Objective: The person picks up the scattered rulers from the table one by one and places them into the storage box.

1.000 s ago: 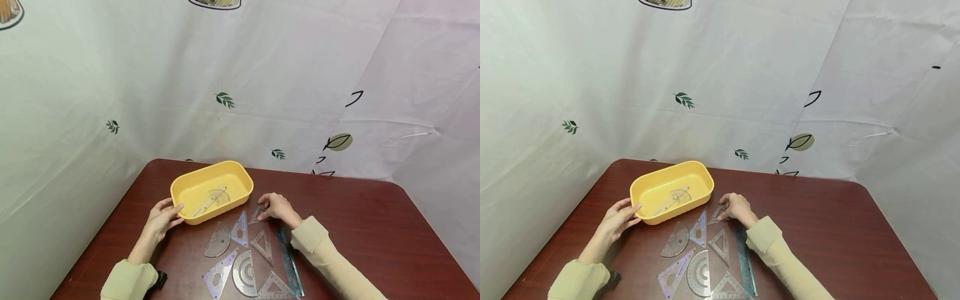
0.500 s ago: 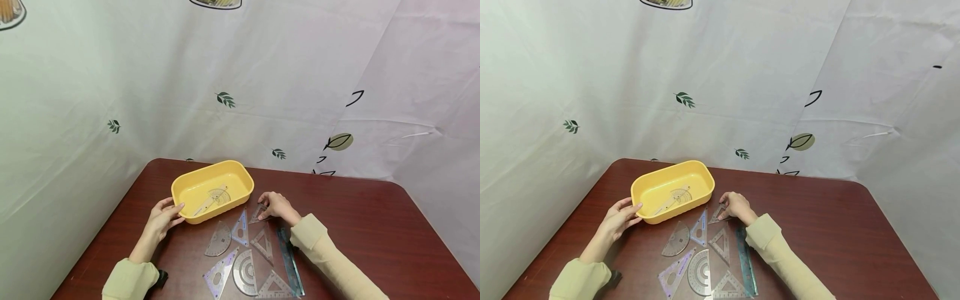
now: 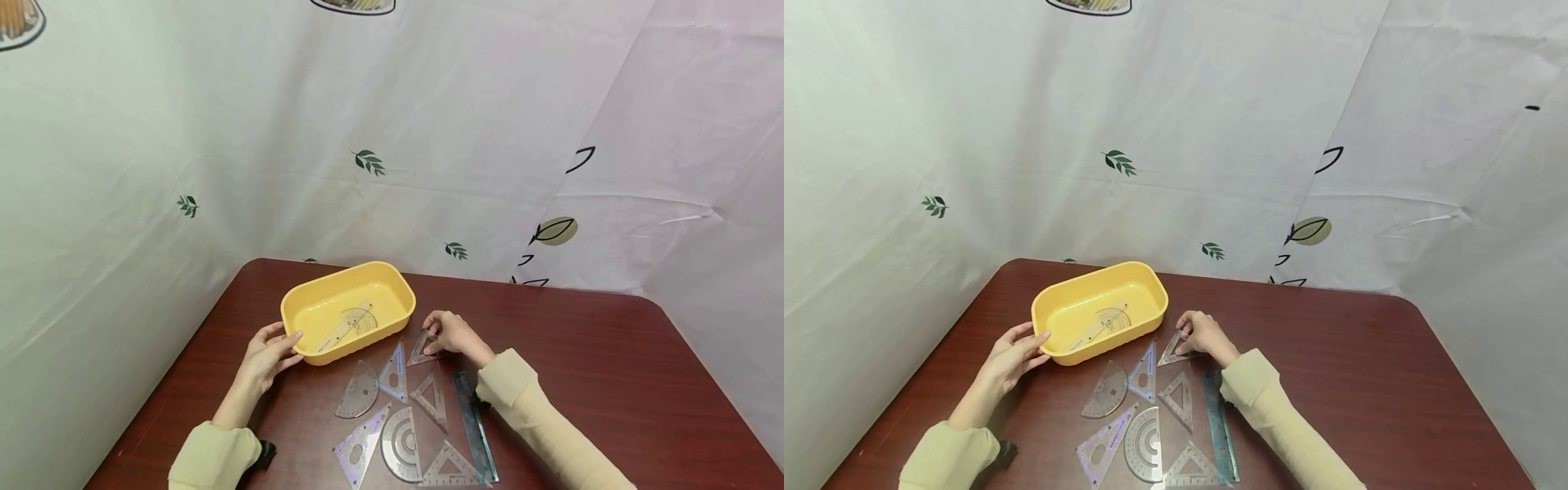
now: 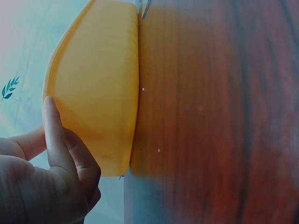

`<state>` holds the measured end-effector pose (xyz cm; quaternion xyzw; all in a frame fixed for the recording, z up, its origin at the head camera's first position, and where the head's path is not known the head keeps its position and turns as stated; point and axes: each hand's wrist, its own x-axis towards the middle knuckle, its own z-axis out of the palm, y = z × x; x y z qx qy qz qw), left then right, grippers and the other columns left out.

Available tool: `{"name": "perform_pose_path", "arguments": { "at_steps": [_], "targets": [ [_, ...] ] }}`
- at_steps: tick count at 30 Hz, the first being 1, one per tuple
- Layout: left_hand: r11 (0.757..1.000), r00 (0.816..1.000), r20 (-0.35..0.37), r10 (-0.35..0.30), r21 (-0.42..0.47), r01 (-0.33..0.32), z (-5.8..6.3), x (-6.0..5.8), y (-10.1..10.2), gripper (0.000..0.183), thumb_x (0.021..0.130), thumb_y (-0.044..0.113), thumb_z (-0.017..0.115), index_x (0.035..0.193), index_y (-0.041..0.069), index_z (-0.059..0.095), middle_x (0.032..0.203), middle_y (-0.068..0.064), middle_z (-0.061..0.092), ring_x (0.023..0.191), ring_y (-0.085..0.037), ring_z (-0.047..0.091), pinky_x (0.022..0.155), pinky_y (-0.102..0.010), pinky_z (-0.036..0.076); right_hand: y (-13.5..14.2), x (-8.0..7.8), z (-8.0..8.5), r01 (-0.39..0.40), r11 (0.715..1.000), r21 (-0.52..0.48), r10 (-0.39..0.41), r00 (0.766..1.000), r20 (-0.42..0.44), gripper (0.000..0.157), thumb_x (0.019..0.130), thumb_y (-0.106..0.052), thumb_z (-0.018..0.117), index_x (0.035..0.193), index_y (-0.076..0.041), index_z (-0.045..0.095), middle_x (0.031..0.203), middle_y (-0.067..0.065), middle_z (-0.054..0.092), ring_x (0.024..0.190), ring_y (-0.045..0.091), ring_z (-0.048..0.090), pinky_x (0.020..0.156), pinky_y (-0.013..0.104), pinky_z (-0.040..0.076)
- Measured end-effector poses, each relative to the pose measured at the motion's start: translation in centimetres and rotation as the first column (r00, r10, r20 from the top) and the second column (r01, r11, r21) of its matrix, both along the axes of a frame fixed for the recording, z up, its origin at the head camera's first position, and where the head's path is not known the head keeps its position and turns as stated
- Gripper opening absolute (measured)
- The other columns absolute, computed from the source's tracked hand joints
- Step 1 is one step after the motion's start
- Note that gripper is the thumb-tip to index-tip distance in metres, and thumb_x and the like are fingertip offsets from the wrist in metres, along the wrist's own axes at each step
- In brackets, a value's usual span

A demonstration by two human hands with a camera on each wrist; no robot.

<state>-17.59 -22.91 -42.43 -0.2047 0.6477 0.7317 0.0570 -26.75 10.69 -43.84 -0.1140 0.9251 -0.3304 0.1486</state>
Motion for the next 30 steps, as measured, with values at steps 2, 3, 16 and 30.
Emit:
{"name": "perform_pose_path", "arguments": {
  "at_steps": [2, 3, 16, 30],
  "targets": [
    [1.0, 1.0, -0.003, 0.001, -0.001, -0.001, 0.0, 0.0, 0.0, 0.075, 0.093, 0.011, 0.062, 0.149, 0.002, 0.013, 0.097, 0.003, 0.052, 0.068, -0.003, 0.058, 0.067, -0.018, 0.059, 0.2, -0.2, -0.1, 0.006, 0.999, -0.041, -0.005, 1.0, 0.021, 0.035, 0.067, 0.0, 0.085, 0.094, -0.006, 0.064, 0.079, 0.003, 0.058, 0.07, 0.014, 0.051, 0.063, 0.023, 0.045],
    [1.0, 1.0, -0.004, 0.001, -0.002, -0.001, 0.0, 0.0, 0.0, 0.075, 0.093, 0.011, 0.062, 0.149, 0.002, 0.013, 0.097, 0.003, 0.052, 0.068, -0.003, 0.058, 0.067, -0.018, 0.058, 0.4, -0.3, -0.2, 0.011, 0.998, -0.058, -0.009, 0.999, 0.031, 0.032, 0.07, 0.001, 0.083, 0.095, -0.005, 0.064, 0.079, 0.003, 0.058, 0.07, 0.014, 0.051, 0.062, 0.023, 0.045],
    [1.0, 1.0, 0.0, 0.0, -0.012, 0.0, -0.2, 0.0, 0.2, 0.074, 0.093, 0.012, 0.063, 0.148, 0.002, 0.014, 0.096, 0.004, 0.053, 0.068, -0.003, 0.058, 0.068, -0.018, 0.058, 1.6, -1.3, 0.0, -0.005, 0.987, -0.163, 0.024, 0.993, 0.113, 0.015, 0.09, 0.006, 0.058, 0.102, 0.007, 0.066, 0.082, 0.01, 0.064, 0.068, 0.01, 0.052, 0.057, 0.018, 0.044],
    [1.0, 1.0, 0.0, 0.004, -0.01, -0.004, -0.2, 0.0, 0.1, 0.075, 0.092, 0.014, 0.064, 0.148, 0.004, 0.015, 0.097, 0.004, 0.053, 0.068, -0.002, 0.058, 0.068, -0.018, 0.059, 2.8, -2.4, 0.7, 0.014, 0.959, -0.281, 0.063, 0.962, 0.264, 0.023, 0.096, -0.003, 0.054, 0.116, 0.009, 0.059, 0.084, 0.001, 0.063, 0.071, 0.008, 0.052, 0.06, 0.02, 0.049]
  ]
}}
